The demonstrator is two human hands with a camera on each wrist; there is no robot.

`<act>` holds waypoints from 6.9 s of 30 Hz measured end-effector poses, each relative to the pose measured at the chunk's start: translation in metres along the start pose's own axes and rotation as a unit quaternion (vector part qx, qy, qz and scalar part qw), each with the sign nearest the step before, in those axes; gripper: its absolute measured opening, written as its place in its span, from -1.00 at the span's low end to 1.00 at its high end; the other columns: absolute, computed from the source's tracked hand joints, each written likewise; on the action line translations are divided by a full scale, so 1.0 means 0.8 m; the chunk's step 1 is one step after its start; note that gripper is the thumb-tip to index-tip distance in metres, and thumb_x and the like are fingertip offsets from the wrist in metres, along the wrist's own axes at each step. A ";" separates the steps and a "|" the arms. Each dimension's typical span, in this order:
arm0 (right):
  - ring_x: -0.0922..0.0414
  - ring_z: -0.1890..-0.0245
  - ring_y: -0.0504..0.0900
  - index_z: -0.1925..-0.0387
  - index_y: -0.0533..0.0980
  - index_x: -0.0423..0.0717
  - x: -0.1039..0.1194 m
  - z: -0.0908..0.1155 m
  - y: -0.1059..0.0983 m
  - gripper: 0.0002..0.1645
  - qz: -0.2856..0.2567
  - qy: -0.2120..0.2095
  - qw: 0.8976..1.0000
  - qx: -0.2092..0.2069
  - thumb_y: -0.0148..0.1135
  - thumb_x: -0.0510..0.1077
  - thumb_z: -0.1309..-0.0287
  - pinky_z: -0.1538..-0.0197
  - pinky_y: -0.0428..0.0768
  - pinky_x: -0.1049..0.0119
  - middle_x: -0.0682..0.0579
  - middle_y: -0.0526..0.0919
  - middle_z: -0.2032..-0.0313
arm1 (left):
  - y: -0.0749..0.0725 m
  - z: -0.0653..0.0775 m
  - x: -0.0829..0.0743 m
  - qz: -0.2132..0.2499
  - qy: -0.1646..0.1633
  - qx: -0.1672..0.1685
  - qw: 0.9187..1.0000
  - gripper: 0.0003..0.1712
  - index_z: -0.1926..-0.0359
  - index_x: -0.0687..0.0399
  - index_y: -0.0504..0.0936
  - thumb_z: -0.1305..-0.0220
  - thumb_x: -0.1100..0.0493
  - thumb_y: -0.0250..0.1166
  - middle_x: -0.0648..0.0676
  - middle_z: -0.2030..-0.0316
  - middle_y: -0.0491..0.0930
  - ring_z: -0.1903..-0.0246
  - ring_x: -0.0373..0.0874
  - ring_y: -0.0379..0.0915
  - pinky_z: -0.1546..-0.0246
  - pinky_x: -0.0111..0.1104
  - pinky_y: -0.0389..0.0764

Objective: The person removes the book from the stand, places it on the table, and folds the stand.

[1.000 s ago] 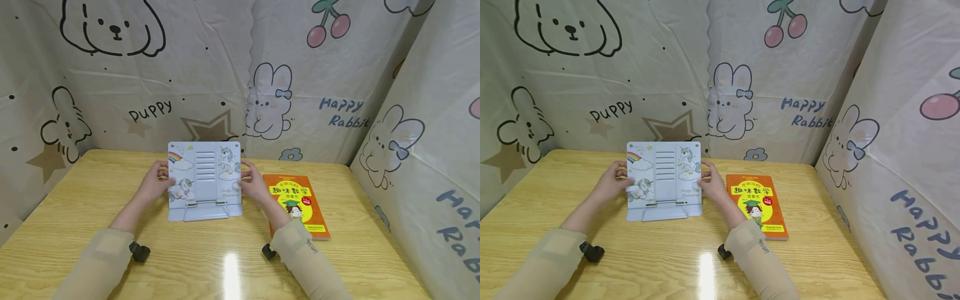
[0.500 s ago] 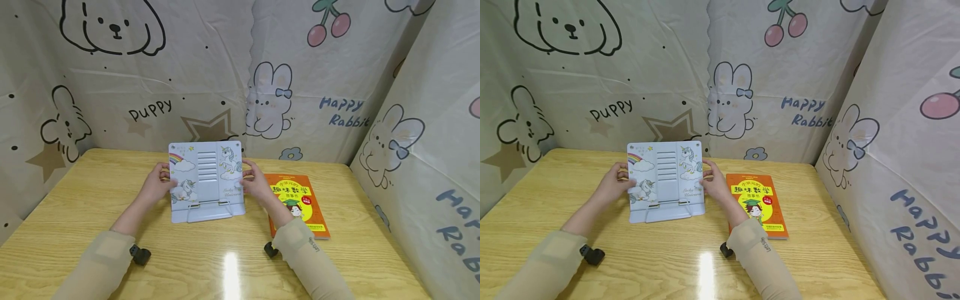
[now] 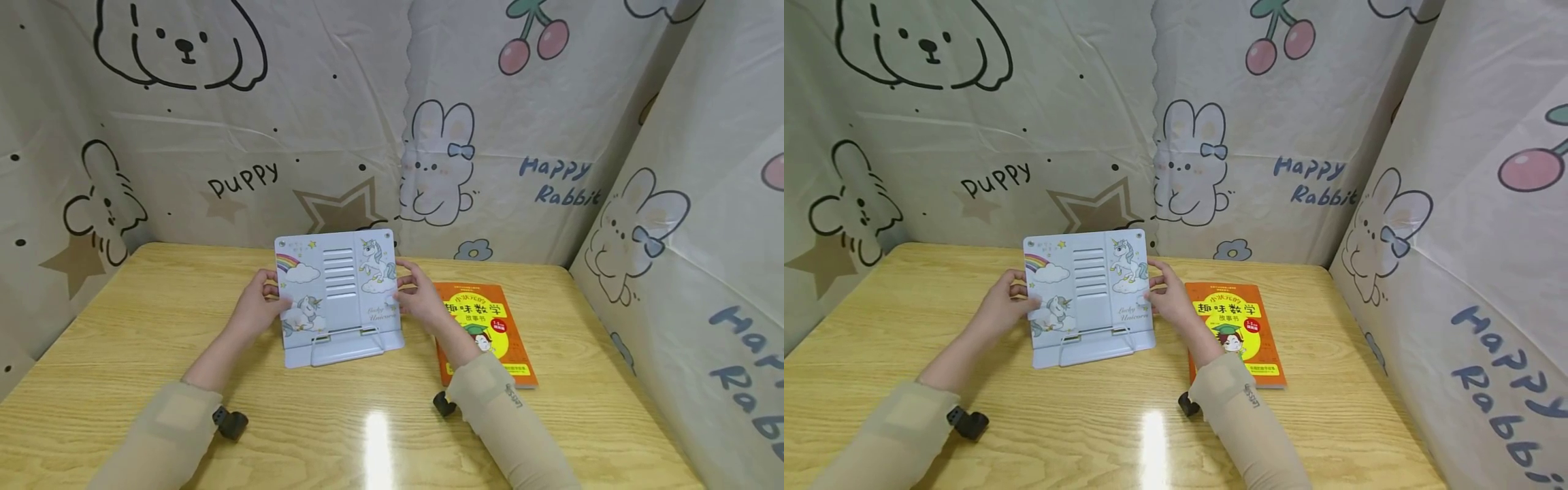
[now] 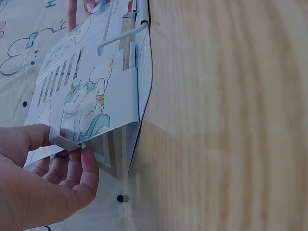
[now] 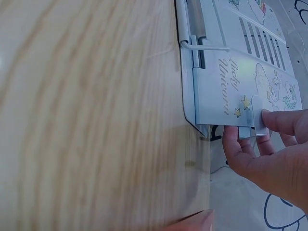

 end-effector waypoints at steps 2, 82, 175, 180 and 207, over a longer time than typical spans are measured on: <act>0.01 0.22 0.47 -0.19 0.21 0.34 0.004 0.002 -0.001 -0.26 0.000 0.003 1.000 0.003 0.06 -0.41 -0.10 0.20 0.55 -0.04 -0.08 0.38 0.15 | 0.001 0.001 0.000 0.000 0.000 -0.002 1.000 -0.53 -0.05 0.21 0.20 -0.13 0.32 0.16 0.22 0.26 0.41 0.37 -0.07 0.40 0.33 -0.26 0.56; 0.05 0.24 0.45 -0.10 0.36 0.15 0.001 -0.023 -0.020 -0.41 0.015 0.027 0.999 0.010 0.08 -0.41 -0.08 0.13 0.47 -0.09 -0.06 0.42 0.13 | 0.033 0.043 -0.020 0.037 -0.031 0.013 0.999 -0.53 -0.03 0.23 0.20 -0.10 0.37 0.16 0.26 0.20 0.43 0.32 -0.05 0.45 0.30 -0.16 0.60; 0.03 -0.01 0.36 -0.29 0.15 0.02 0.022 -0.004 0.007 -0.18 0.278 -0.069 0.956 -0.057 0.26 -0.15 0.02 -0.13 0.38 0.17 -0.11 0.35 -0.08 | -0.006 0.032 -0.048 0.055 0.128 0.061 0.988 -0.20 -0.26 -0.09 0.10 -0.06 0.47 0.19 0.27 0.19 0.40 0.32 -0.08 0.50 0.36 -0.15 0.62; 0.04 -0.01 0.35 -0.29 0.15 0.05 0.021 -0.006 0.006 -0.19 0.275 -0.063 0.958 -0.054 0.26 -0.15 0.01 -0.13 0.38 0.17 -0.08 0.34 -0.08 | -0.005 0.036 -0.051 0.061 0.126 0.065 0.988 -0.21 -0.25 -0.07 0.09 -0.06 0.48 0.19 0.28 0.20 0.40 0.32 -0.06 0.50 0.35 -0.14 0.61; 0.07 0.19 0.39 -0.22 0.25 0.06 0.022 -0.022 0.003 -0.26 0.263 -0.086 0.960 -0.050 0.29 -0.15 0.04 0.17 0.45 0.27 -0.02 0.44 0.11 | 0.010 0.056 -0.059 0.048 0.127 0.035 0.990 -0.21 -0.23 0.01 0.07 -0.03 0.47 0.22 0.26 0.18 0.44 0.34 -0.07 0.52 0.38 -0.36 0.62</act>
Point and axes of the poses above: each hand's wrist, its own z-axis away from the middle knuckle, its own y-axis out of the palm, x = y × z, the point moved 5 cm from there along -z, towards the middle knuckle
